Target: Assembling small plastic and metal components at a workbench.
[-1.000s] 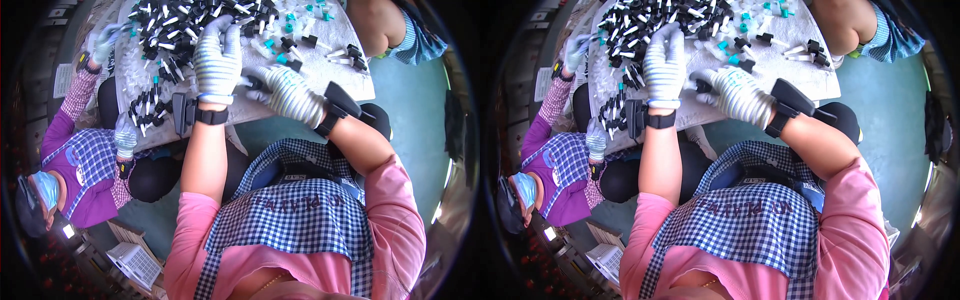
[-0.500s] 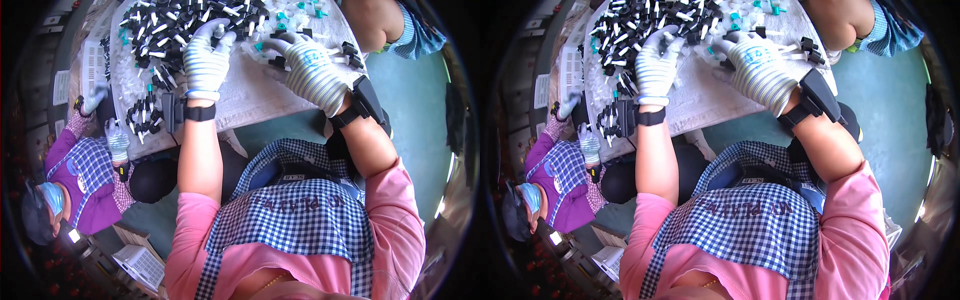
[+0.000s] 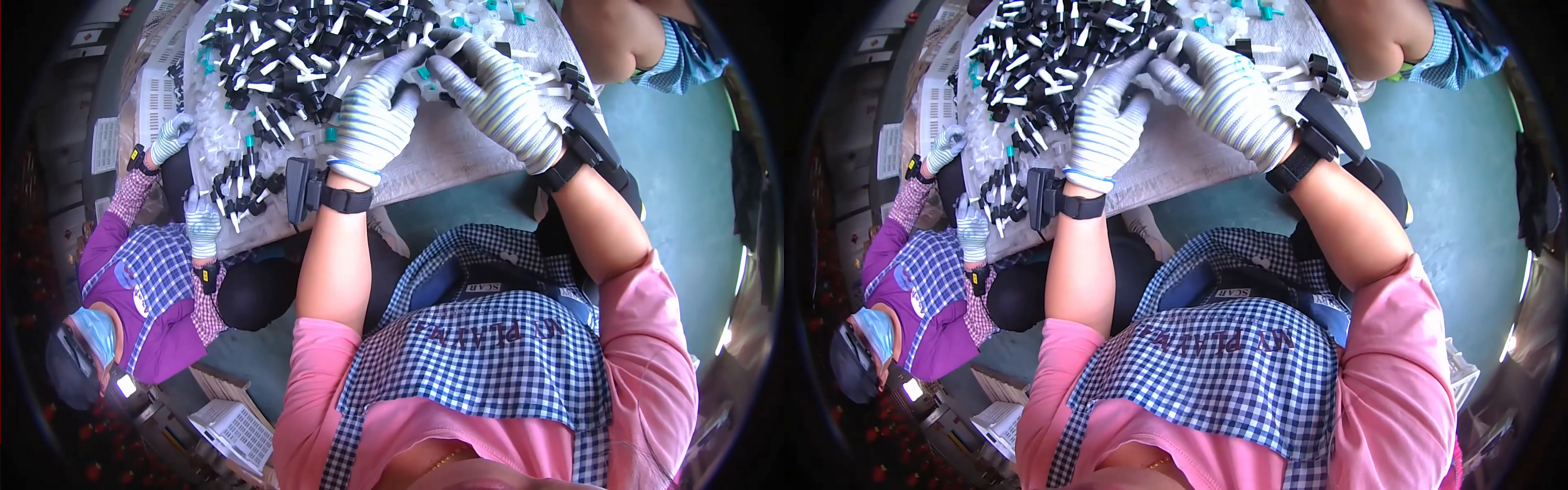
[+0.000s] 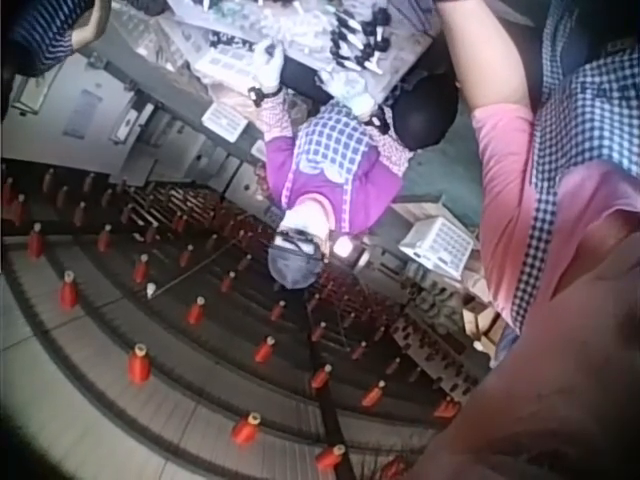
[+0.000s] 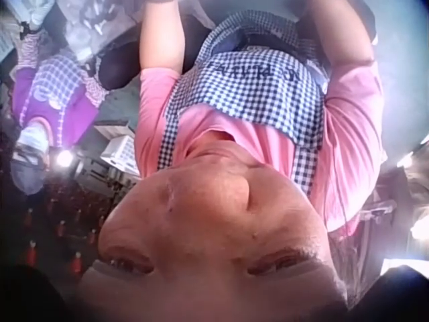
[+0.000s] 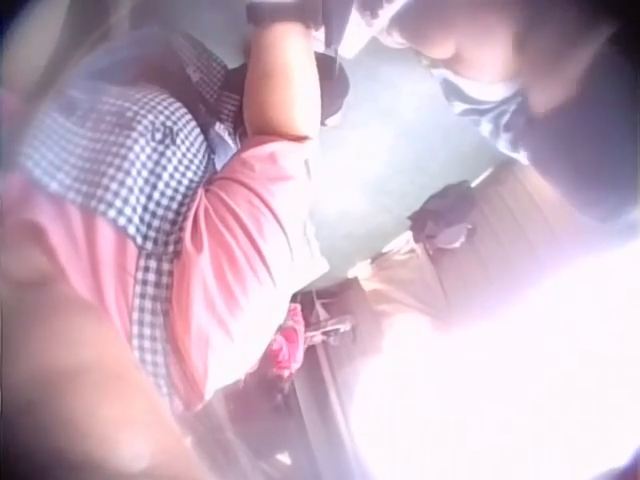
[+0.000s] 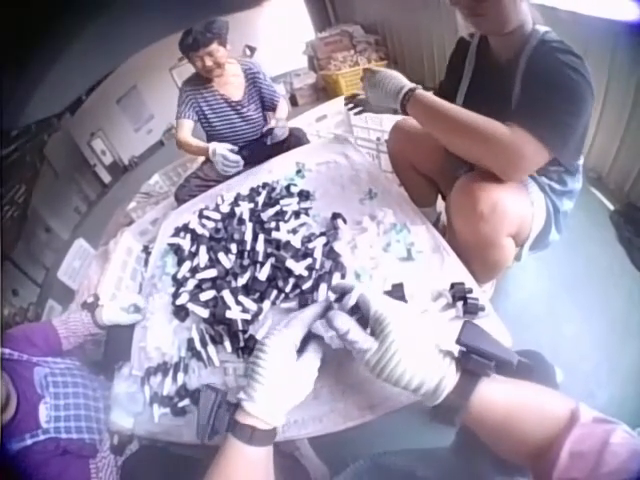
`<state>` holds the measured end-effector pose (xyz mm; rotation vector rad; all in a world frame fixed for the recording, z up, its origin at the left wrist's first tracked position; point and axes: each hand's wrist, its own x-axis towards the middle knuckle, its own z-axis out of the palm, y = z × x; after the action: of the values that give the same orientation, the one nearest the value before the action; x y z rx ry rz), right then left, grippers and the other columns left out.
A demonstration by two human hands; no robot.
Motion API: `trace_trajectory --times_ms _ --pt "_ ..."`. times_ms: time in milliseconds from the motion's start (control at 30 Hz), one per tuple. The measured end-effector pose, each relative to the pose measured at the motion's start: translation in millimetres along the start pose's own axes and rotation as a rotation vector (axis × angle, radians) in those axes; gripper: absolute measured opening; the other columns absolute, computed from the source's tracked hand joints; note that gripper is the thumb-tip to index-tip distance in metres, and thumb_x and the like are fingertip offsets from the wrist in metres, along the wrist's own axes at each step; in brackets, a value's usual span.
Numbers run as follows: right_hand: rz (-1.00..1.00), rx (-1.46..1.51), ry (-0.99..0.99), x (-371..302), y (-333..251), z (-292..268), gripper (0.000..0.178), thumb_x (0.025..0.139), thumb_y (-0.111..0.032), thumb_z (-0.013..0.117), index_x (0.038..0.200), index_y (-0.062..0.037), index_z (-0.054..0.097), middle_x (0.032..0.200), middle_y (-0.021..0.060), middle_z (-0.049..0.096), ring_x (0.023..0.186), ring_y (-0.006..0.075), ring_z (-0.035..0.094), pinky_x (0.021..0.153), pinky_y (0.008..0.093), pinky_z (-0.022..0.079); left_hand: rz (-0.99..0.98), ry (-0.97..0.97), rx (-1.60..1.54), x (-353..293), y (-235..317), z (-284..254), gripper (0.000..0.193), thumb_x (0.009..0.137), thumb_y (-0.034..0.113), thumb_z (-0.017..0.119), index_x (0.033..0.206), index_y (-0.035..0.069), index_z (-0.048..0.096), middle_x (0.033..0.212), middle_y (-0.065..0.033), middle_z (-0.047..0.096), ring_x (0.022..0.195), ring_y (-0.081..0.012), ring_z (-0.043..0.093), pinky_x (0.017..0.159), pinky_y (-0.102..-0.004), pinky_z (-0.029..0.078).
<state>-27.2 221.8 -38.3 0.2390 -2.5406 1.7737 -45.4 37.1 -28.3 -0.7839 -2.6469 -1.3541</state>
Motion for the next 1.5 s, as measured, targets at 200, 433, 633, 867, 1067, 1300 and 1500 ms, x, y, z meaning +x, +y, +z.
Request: trace_trajectory --times_ms 200,433,633,867,1067,1300,1500 --pt "-0.082 0.279 0.141 4 6 7 0.042 0.093 -0.032 0.071 0.123 -0.0037 0.060 0.103 0.0096 0.070 0.093 0.0141 0.067 0.081 0.0293 0.054 0.122 -0.099 0.334 2 -26 14 0.040 0.081 0.007 0.068 0.121 0.006 0.065 0.113 -0.0164 0.067 0.102 -0.0352 0.066 0.090 -0.0412 0.053" --pt "-0.072 0.329 -0.156 -4 -4 7 0.041 0.090 -0.030 0.075 0.118 -0.0022 0.063 0.103 0.0071 0.070 0.095 0.0109 0.063 0.086 0.0276 0.052 0.024 0.046 0.431 -5 -23 15 0.030 0.075 0.001 0.065 0.102 0.015 0.069 0.103 -0.0141 0.068 0.091 -0.0370 0.065 0.079 -0.0469 0.052" --pt "-0.056 0.015 -0.137 -15 -3 11 0.043 0.087 -0.035 0.076 0.116 -0.0049 0.066 0.097 0.0107 0.070 0.089 0.0185 0.067 0.082 0.0322 0.053 -0.159 0.066 -0.295 -11 -31 -13 0.028 0.096 0.011 0.064 0.123 0.003 0.062 0.104 -0.0057 0.071 0.081 -0.0108 0.063 0.075 -0.0263 0.052" --pt "-0.142 -0.068 -0.077 -12 -2 11 0.043 0.089 -0.035 0.074 0.117 -0.0043 0.066 0.094 0.0146 0.071 0.086 0.0222 0.070 0.080 0.0339 0.053 -0.300 0.109 -0.572 -14 -18 -28 0.023 0.095 0.007 0.066 0.117 0.003 0.066 0.109 -0.0048 0.071 0.093 -0.0086 0.066 0.080 -0.0233 0.056" --pt "-0.041 0.523 -0.017 -7 -5 13 0.033 0.093 -0.032 0.071 0.116 -0.0078 0.066 0.092 -0.0005 0.068 0.085 0.0108 0.063 0.074 0.0273 0.052 -0.302 0.179 -0.724 -14 -12 -28 0.023 0.092 0.007 0.070 0.114 0.002 0.066 0.105 -0.0063 0.070 0.092 -0.0130 0.068 0.080 -0.0268 0.058" --pt "0.007 0.616 -0.113 1 -4 0 0.037 0.098 -0.033 0.065 0.125 -0.0095 0.061 0.104 -0.0013 0.065 0.087 0.0076 0.056 0.079 0.0239 0.047 -0.268 0.113 -0.870 -14 -7 -15 0.028 0.089 0.000 0.071 0.115 -0.001 0.063 0.105 -0.0088 0.070 0.093 -0.0159 0.069 0.080 -0.0287 0.060" --pt "0.047 0.606 -0.106 -2 -10 2 0.034 0.091 -0.023 0.074 0.119 -0.0077 0.063 0.094 -0.0027 0.066 0.083 0.0040 0.058 0.073 0.0214 0.049 -0.195 0.171 -0.855 -13 -11 -8 0.028 0.088 -0.005 0.070 0.115 0.000 0.064 0.104 -0.0088 0.071 0.091 -0.0156 0.070 0.082 -0.0284 0.059"
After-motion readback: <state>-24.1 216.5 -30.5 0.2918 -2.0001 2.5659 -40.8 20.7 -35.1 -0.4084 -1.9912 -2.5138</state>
